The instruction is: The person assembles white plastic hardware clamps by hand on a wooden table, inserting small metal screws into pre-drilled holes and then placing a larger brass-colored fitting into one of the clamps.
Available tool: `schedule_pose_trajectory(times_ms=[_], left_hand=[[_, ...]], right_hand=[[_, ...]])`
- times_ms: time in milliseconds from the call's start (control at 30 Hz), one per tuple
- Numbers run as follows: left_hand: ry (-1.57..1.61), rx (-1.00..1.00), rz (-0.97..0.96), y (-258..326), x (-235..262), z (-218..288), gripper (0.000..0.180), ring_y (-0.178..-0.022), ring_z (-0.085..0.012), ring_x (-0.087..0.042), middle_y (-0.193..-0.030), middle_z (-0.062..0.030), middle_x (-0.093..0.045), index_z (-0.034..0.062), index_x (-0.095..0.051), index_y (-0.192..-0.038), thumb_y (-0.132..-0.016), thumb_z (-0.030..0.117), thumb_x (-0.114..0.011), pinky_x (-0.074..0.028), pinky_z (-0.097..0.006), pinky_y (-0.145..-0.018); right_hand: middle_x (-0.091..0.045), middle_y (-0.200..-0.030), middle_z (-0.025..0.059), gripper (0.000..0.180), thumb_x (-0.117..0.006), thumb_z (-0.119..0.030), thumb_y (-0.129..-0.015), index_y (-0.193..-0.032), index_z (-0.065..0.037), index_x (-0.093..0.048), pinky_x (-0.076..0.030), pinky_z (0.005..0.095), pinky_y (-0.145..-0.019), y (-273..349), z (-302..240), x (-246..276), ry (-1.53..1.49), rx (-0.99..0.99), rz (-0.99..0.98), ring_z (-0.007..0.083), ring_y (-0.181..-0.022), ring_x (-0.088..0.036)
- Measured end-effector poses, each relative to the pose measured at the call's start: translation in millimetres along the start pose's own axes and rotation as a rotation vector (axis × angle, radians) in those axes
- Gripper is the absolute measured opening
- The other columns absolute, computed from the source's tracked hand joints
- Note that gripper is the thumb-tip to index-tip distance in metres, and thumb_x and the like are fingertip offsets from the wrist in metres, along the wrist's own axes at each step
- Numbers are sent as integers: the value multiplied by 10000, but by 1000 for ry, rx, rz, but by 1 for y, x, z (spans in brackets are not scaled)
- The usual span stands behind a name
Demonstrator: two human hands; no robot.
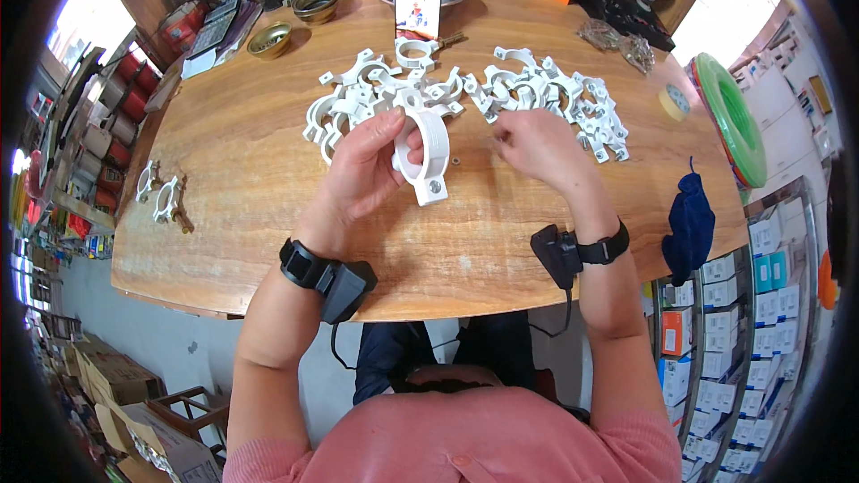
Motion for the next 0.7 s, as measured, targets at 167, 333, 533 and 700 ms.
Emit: schedule_pose_trajectory(times_ms=[167,333,533,700], left_hand=[[-159,46,110,1,-17,-2,228,-676,-126,-488,-739,-33,-486,46,-469,-788,-881,255,-461,-428,-255,-620],[-183,79,-27,0,-26,-4,221,-681,-136,-512,-726,-30,-490,36,-477,-803,-881,242,-462,-434,-256,-636],[-360,74,-28,-1,-26,-11,200,-712,-148,-577,-754,-48,-561,-3,-522,-908,-871,190,-490,-458,-273,-659],[-417,-39,28,0,-31,-7,182,-751,-171,-608,-793,-71,-581,-24,-528,-946,-850,130,-522,-472,-266,-687]], right_hand=[[-581,-772,26,116,-626,-20,-717,-830,-15,-599,-434,181,-576,14,-28,42,-740,99,296,67,-683,-534],[-591,-774,58,104,-613,8,-723,-826,3,-603,-464,231,-580,23,-44,57,-835,326,456,124,-669,-559],[-597,-786,68,119,-637,-10,-716,-830,7,-606,-483,228,-612,19,-48,42,-920,291,468,127,-694,-576],[-608,-782,56,134,-647,-11,-713,-841,4,-608,-482,226,-617,19,-43,42,-965,192,475,109,-703,-582]])
Point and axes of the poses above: each hand's wrist, its own y-axis away from the middle knuckle, its own x-axis out of the back of the hand, z = x × y, the point moved 5 cm from there along -y, towards the middle knuckle
